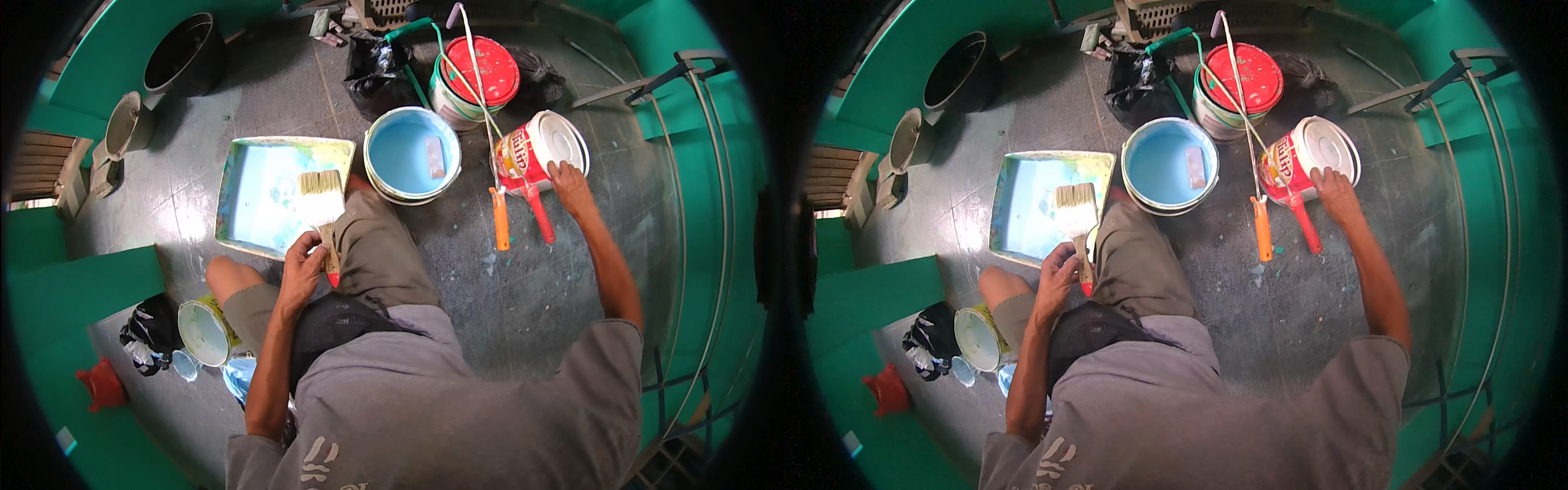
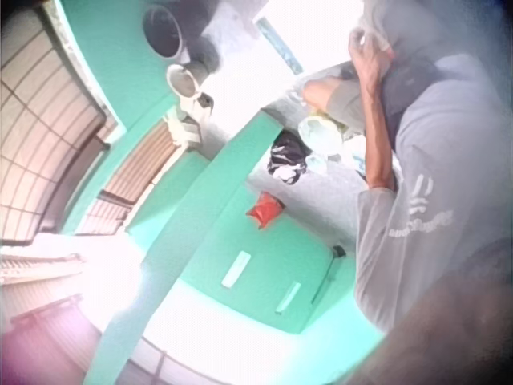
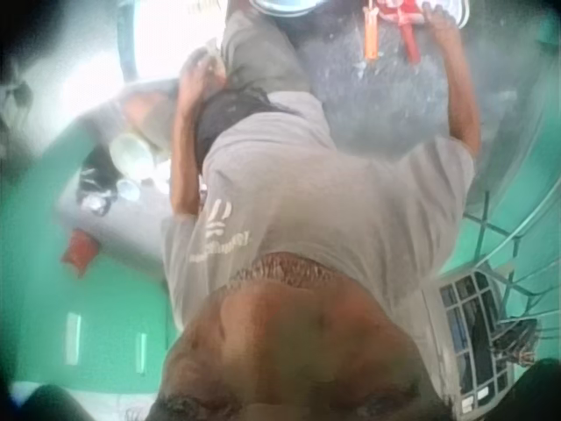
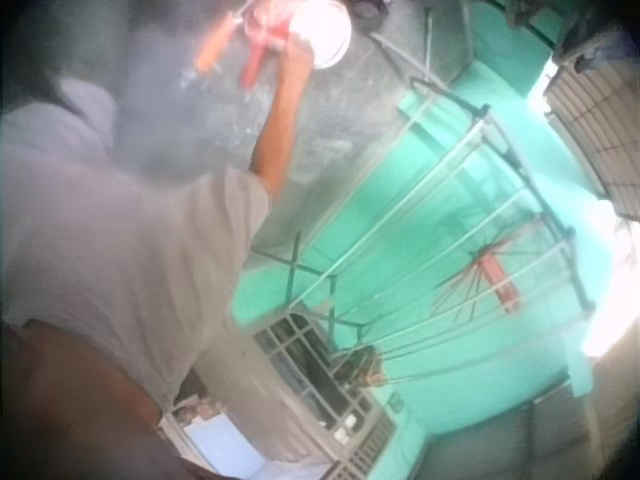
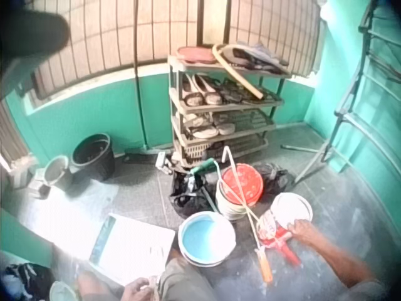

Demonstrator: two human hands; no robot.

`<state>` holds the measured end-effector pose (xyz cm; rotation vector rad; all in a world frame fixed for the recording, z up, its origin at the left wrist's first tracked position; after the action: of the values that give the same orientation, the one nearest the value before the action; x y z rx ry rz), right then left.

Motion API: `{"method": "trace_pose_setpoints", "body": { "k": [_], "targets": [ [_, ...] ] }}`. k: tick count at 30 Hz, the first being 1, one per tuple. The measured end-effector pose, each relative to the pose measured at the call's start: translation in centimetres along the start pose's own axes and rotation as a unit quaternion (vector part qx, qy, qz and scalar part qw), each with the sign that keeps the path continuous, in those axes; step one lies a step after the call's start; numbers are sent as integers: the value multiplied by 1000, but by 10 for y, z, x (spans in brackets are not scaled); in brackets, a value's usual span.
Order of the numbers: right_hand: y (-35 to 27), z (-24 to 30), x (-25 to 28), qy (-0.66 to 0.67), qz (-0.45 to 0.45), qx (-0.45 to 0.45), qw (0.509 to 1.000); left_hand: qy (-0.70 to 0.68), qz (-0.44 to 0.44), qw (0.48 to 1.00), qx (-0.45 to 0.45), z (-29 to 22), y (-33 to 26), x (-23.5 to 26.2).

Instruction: The person sits on the floor and prepares paint for application. They pour paint from a bucket into a tray, use a putty knife to scrape and mix the paint, and then use a brush to stir the contents of a bucket.

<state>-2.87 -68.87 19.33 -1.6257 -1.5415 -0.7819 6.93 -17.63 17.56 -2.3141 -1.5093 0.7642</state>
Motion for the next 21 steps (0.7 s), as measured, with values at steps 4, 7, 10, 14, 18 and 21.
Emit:
{"method": "trace_pose_setpoints", "body": {
  "k": [4, 7, 10, 14, 18, 21],
  "targets": [
    [1, 9, 7, 3, -27, 12, 1000, 15, 14, 999, -43, -20, 22, -10],
    [-7, 16, 3, 30, -11, 10, 999, 7, 42, 998, -45, -29, 41, -24],
    [-17, 17, 4, 54, -12, 12, 998, 16, 56, 998, -38, -35, 56, -33],
    [-28, 21, -2, 86, -3, -9, 996, 30, 75, 996, -24, -41, 70, -47],
    [-30, 22, 9, 143, -9, -46, 989, 31, 113, 993, -21, -44, 88, -68],
    [-31, 18, 3, 163, -12, -61, 985, 68, 117, 991, -20, -54, 99, -91]
  ]
}}
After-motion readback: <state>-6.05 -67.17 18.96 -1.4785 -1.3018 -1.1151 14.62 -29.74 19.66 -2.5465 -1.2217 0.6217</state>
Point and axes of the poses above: each hand's wrist, its own y-axis towards the middle knuckle, its own x-axis out of the back of the hand, z = x × y, the point moved 5 cm from there along y, towards the middle knuckle, and after that the axes turned 10 degrees about -y, right-handed, at the moved point
